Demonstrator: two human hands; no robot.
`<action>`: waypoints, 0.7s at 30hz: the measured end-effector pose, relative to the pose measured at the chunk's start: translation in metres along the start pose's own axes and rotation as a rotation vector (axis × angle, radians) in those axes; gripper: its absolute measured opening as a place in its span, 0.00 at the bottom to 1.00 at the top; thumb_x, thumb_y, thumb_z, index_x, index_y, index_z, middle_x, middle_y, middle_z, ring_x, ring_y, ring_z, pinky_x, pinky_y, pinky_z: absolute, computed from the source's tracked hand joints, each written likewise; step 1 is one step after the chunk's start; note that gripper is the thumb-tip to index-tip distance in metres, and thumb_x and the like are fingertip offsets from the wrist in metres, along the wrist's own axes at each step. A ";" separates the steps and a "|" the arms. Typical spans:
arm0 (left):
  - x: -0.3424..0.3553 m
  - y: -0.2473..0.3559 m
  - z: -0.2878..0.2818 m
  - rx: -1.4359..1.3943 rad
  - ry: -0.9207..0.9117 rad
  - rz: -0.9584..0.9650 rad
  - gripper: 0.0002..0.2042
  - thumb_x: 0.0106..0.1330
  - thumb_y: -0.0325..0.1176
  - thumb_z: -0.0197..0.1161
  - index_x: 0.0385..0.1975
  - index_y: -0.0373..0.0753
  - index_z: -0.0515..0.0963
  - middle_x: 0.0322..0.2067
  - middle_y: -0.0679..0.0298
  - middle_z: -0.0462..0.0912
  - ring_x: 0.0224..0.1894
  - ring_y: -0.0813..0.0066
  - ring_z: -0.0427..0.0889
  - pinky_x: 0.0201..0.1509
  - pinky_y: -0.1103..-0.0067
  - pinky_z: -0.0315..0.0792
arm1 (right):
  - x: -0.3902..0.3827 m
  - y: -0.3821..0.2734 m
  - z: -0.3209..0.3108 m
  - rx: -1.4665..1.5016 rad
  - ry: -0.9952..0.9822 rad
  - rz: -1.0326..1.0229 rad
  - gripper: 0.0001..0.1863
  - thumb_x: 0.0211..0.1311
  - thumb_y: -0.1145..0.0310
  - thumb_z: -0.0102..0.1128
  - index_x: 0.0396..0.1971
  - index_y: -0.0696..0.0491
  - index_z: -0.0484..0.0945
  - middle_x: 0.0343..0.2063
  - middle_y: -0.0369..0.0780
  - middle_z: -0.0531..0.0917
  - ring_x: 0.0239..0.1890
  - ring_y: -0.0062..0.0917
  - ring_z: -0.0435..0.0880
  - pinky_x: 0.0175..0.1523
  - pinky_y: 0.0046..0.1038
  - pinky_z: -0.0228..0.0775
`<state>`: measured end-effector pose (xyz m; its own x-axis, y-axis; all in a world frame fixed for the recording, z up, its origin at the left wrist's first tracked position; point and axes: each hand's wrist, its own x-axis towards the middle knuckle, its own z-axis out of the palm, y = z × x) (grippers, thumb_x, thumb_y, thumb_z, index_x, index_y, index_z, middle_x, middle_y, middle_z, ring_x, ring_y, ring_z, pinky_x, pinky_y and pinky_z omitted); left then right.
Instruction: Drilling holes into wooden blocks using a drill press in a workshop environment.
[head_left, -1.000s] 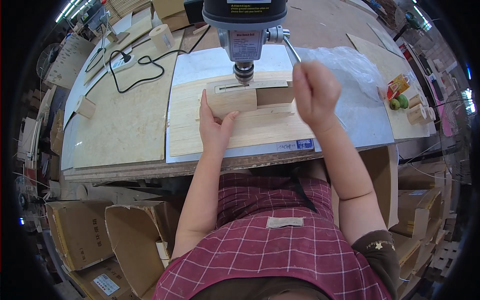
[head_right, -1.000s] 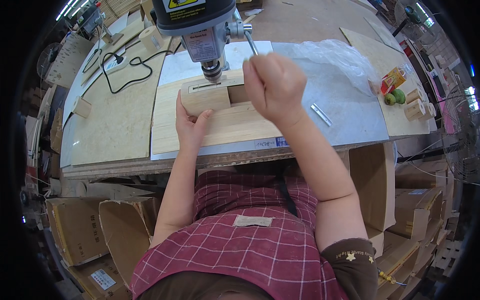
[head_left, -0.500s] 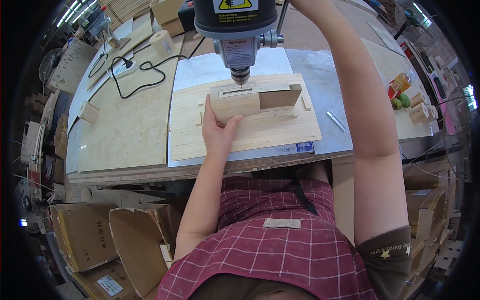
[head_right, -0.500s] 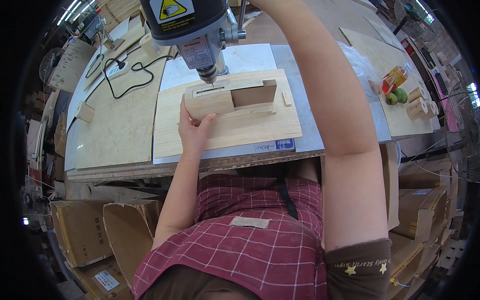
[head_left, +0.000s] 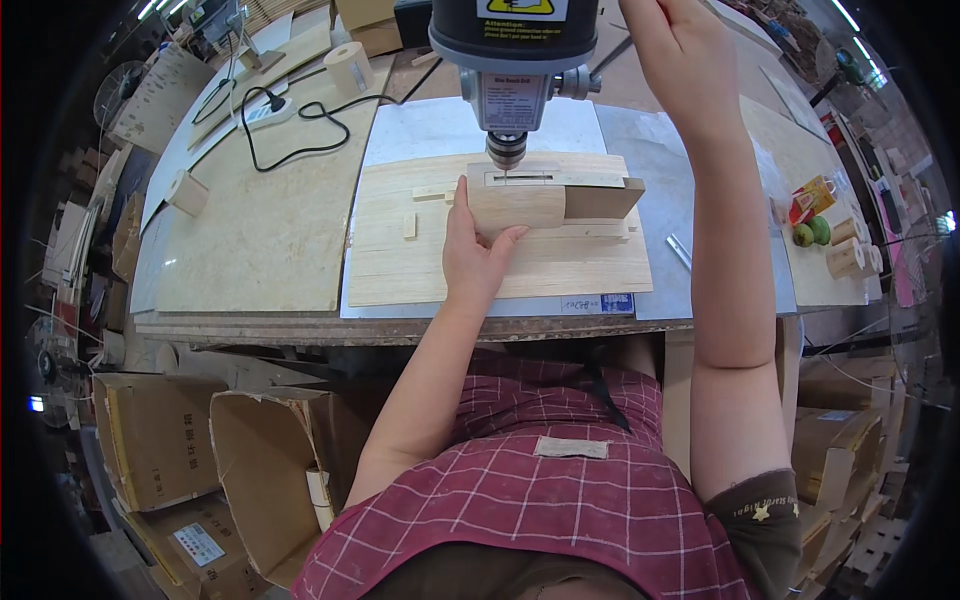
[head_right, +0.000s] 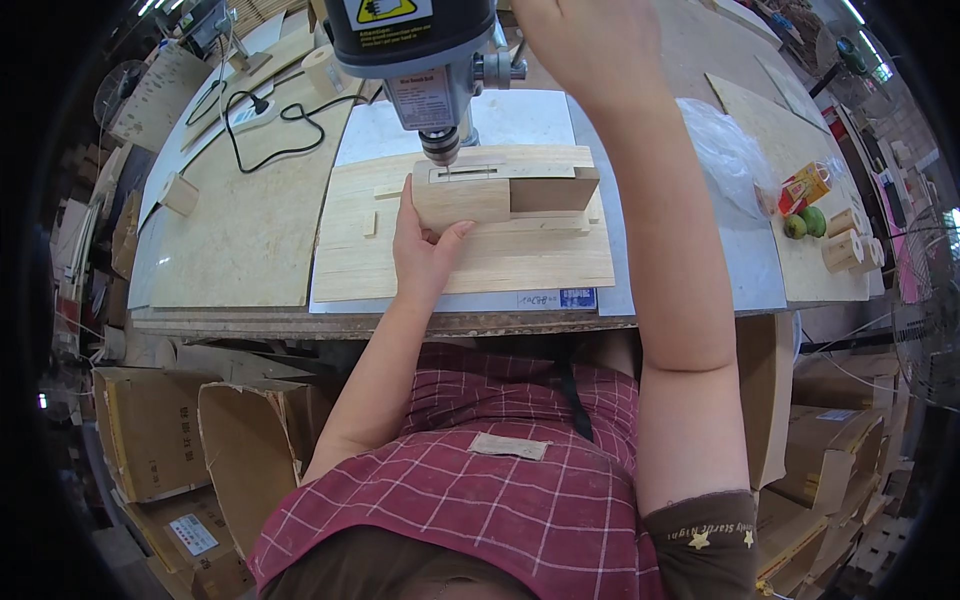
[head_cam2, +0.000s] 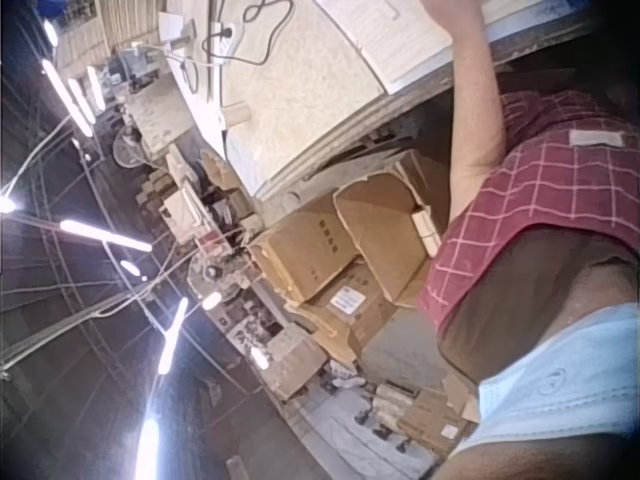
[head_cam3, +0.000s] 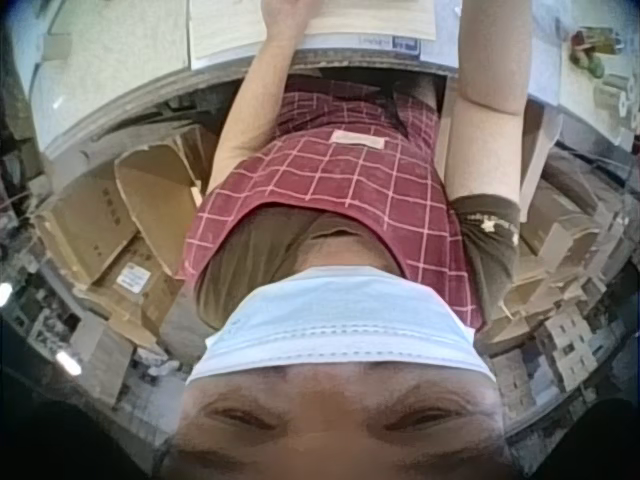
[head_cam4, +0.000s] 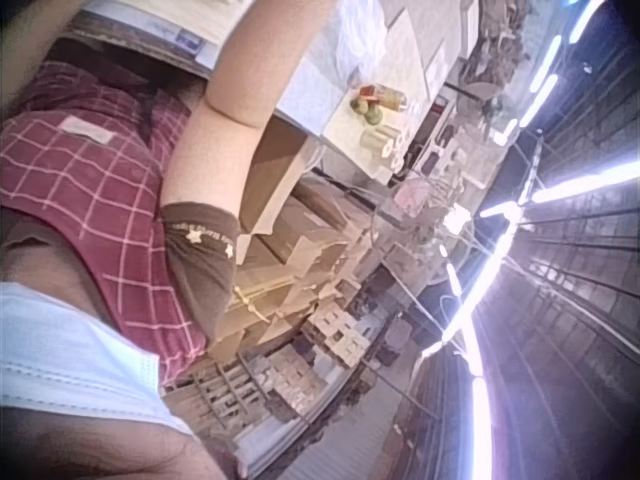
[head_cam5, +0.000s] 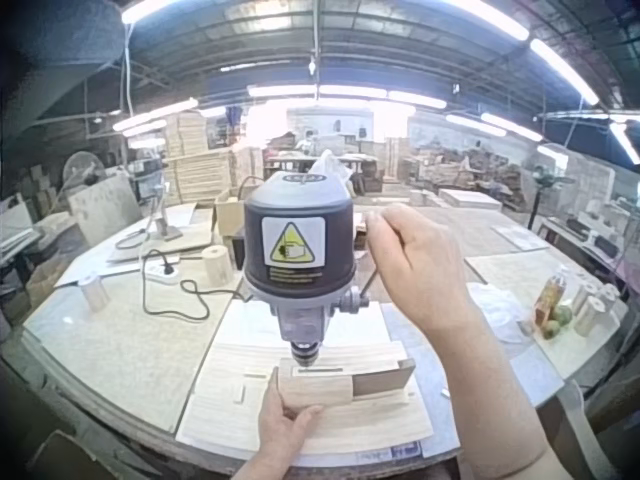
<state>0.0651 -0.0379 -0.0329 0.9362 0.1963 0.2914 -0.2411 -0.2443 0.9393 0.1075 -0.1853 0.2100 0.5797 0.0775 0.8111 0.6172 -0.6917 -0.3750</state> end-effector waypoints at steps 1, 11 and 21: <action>0.000 -0.002 0.000 -0.034 0.004 0.017 0.45 0.45 0.32 0.71 0.63 0.34 0.50 0.40 0.61 0.70 0.29 0.75 0.69 0.31 0.82 0.67 | -0.005 -0.002 -0.002 0.014 -0.016 0.043 0.15 0.60 0.63 0.48 0.23 0.59 0.74 0.21 0.51 0.76 0.29 0.43 0.78 0.33 0.36 0.66; -0.002 0.004 -0.004 0.195 0.031 0.075 0.45 0.44 0.36 0.71 0.62 0.35 0.51 0.41 0.60 0.65 0.31 0.71 0.68 0.33 0.79 0.68 | -0.068 0.009 0.003 0.127 -0.002 -0.063 0.09 0.54 0.69 0.56 0.18 0.55 0.72 0.12 0.41 0.71 0.14 0.31 0.71 0.21 0.27 0.61; -0.001 0.008 -0.002 0.201 0.036 0.082 0.45 0.44 0.38 0.71 0.62 0.35 0.52 0.39 0.61 0.65 0.29 0.71 0.68 0.32 0.78 0.68 | -0.117 0.022 0.025 0.183 0.104 -0.084 0.02 0.50 0.78 0.56 0.21 0.57 0.73 0.13 0.38 0.69 0.13 0.25 0.66 0.19 0.24 0.57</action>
<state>0.0619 -0.0378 -0.0247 0.9050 0.2005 0.3752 -0.2572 -0.4449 0.8579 0.0665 -0.1916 0.0961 0.4702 0.0484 0.8812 0.7528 -0.5432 -0.3719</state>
